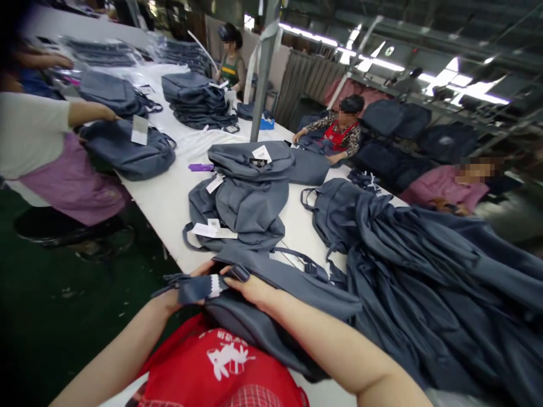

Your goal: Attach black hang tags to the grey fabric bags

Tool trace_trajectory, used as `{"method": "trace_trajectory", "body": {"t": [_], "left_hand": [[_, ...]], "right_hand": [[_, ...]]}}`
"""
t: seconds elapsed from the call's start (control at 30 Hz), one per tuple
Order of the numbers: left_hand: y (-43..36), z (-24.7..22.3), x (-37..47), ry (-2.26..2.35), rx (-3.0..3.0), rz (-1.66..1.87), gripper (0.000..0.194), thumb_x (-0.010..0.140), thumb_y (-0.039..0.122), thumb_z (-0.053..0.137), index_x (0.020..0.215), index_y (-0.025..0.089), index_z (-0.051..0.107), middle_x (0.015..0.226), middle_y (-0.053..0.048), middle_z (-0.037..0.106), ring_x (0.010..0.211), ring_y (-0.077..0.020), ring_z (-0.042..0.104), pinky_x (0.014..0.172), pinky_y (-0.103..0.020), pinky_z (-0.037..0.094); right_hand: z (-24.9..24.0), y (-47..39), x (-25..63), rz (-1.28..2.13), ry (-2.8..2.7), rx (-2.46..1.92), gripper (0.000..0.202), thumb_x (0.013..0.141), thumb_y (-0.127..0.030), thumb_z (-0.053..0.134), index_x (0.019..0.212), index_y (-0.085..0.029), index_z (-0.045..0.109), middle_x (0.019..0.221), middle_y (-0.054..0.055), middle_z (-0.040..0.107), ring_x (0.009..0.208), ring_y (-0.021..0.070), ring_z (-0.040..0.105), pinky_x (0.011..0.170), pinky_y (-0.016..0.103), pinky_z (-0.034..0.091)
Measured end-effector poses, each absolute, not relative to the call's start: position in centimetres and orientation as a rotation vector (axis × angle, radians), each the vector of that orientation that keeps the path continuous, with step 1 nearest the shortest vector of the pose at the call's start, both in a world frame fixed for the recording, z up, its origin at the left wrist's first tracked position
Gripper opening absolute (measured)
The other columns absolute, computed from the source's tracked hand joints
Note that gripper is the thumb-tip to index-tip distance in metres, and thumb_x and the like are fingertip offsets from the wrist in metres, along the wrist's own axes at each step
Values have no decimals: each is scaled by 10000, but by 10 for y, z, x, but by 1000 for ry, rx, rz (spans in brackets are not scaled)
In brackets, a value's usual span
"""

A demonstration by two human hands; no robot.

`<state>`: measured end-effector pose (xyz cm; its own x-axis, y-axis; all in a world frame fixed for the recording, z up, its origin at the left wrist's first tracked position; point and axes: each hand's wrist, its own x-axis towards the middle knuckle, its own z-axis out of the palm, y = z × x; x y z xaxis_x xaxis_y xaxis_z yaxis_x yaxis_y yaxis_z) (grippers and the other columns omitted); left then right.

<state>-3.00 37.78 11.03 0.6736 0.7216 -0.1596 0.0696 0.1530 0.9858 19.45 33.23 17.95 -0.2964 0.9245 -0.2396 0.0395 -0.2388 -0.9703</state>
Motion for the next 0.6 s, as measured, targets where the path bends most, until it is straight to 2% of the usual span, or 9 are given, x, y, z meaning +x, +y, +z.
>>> {"method": "trace_trajectory", "body": {"t": [0.1, 0.2, 0.27, 0.4, 0.5, 0.6], "left_hand": [[374, 114, -36, 566, 1086, 697, 935, 614, 622, 740, 1399, 237, 409, 1478, -129, 407, 1356, -333, 371, 1115, -491, 326], [377, 122, -35, 652, 1099, 682, 611, 742, 537, 672, 1254, 219, 572, 1418, -108, 487, 1333, -301, 405, 1134, -452, 294], [381, 125, -36, 790, 1245, 566, 463, 787, 457, 639, 1167, 192, 626, 1322, -107, 572, 1249, -276, 490, 1096, -419, 347], [382, 124, -45, 964, 1509, 381, 387, 755, 384, 619, 1075, 169, 650, 1087, -89, 676, 977, -243, 617, 879, -361, 495], [378, 128, -45, 1003, 1672, 247, 294, 759, 355, 587, 970, 177, 688, 930, -57, 703, 849, -226, 632, 782, -327, 498], [375, 138, -31, 1080, 1808, 285, 281, 725, 313, 628, 969, 194, 699, 889, -43, 687, 824, -222, 623, 776, -315, 478]], "right_hand": [[158, 326, 211, 1516, -1567, -1256, 267, 883, -437, 553, 975, -200, 633, 1002, 48, 675, 980, 199, 624, 981, 405, 460], [155, 324, 220, 1435, -1728, -1293, 241, 894, -374, 531, 1028, -200, 631, 1059, 63, 671, 998, 204, 620, 981, 414, 461], [156, 324, 223, 1449, -1746, -1341, 242, 867, -351, 566, 1037, -193, 635, 1043, 66, 676, 982, 208, 631, 951, 400, 482], [159, 324, 226, 1541, -1856, -1481, 253, 798, -326, 639, 1009, -189, 663, 969, 56, 693, 896, 214, 656, 830, 354, 532], [153, 322, 224, 1498, -2015, -1588, 213, 733, -314, 692, 921, -212, 695, 873, 29, 704, 795, 202, 662, 694, 297, 539], [137, 319, 214, 1253, -2057, -1814, 187, 641, -294, 753, 811, -225, 713, 803, 32, 710, 721, 206, 653, 636, 287, 523]]}}
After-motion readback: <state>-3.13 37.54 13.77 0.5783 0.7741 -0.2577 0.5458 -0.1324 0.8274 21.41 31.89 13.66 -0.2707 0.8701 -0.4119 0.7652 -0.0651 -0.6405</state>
